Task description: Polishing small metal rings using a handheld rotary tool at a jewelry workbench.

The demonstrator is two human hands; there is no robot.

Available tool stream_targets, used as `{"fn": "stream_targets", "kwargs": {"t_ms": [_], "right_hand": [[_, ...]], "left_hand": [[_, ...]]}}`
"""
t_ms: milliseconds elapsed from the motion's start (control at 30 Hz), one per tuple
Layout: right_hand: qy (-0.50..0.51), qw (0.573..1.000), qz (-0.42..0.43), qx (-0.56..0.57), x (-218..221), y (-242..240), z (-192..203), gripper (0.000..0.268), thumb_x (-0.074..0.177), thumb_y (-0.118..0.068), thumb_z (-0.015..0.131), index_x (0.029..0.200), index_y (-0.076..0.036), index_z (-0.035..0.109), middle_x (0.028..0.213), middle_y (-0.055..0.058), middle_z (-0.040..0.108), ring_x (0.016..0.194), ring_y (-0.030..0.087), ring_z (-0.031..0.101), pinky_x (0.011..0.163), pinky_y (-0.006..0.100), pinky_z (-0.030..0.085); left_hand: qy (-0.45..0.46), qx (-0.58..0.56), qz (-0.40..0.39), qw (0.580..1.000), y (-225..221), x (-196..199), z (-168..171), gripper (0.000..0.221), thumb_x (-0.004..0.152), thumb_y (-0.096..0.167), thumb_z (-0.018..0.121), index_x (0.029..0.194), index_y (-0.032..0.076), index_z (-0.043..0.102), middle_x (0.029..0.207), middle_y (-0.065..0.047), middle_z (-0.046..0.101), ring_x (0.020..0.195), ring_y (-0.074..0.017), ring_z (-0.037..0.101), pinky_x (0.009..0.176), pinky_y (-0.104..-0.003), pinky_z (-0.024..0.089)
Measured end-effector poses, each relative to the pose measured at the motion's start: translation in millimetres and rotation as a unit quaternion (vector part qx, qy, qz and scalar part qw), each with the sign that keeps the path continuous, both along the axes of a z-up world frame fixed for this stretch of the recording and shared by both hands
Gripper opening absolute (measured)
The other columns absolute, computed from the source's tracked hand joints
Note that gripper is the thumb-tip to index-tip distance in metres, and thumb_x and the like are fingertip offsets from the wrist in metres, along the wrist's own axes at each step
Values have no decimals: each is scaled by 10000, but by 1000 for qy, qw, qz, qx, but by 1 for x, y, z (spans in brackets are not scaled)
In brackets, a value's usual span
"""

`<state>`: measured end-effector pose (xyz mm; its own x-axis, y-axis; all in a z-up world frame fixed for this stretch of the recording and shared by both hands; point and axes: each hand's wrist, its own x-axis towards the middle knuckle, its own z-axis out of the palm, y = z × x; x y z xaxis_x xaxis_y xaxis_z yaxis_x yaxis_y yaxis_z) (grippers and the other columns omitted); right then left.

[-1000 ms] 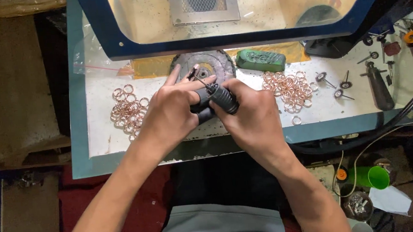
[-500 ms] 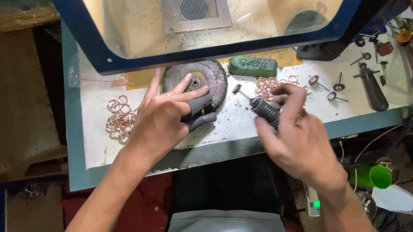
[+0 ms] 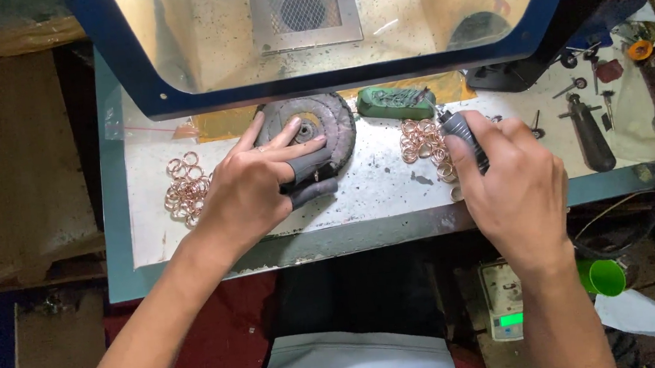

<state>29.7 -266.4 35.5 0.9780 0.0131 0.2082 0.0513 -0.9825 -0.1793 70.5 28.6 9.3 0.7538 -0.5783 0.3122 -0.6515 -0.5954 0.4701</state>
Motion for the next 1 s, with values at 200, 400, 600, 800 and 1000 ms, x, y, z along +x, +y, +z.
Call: {"fn": "stream_targets", "kwargs": {"t_ms": [200, 400, 600, 800, 1000], "right_hand": [[13, 998, -14, -62, 10, -7, -6, 455, 1095, -435, 543, 1390, -121, 690, 1018, 232, 637, 791, 516, 663, 669, 626, 526], [27, 998, -16, -58, 11, -2, -8, 433, 1075, -405, 566, 1375, -123, 700, 1039, 224, 650, 790, 515, 665, 652, 617, 520], [46, 997, -31, -52, 16, 4, -7, 463, 1086, -407, 556, 1406, -106, 699, 1004, 215, 649, 774, 510, 672, 632, 620, 529], [6, 998, -8, -62, 16, 5, -15, 418, 1084, -385, 597, 1369, -106, 721, 909, 181, 626, 697, 492, 649, 568, 600, 506], [22, 998, -14, -55, 16, 7, -12, 368, 1090, -369, 585, 1321, -115, 716, 898, 188, 615, 713, 502, 641, 589, 606, 505]], "left_hand": [[-4, 19, -2, 1000, 0, 0, 1, 459, 600, -267, 601, 383, 131, 531, 1240, -136, 729, 1278, -418, 606, 1209, -590, 334], [-17, 9, -6, 1000, 2, 1, -3, 417, 596, -243, 631, 389, 108, 538, 1245, -96, 729, 1279, -402, 608, 1210, -602, 324], [-8, 13, -5, 1000, 1, -1, 1, 430, 596, -242, 645, 378, 116, 545, 1245, -114, 727, 1273, -408, 612, 1209, -605, 318], [-9, 21, -3, 1000, 1, -1, 0, 439, 610, -242, 638, 402, 142, 593, 1258, -117, 722, 1262, -404, 625, 1214, -617, 301], [-11, 24, -6, 1000, 2, 0, 1, 411, 593, -226, 682, 411, 136, 615, 1264, -89, 723, 1280, -385, 616, 1208, -637, 294]]}}
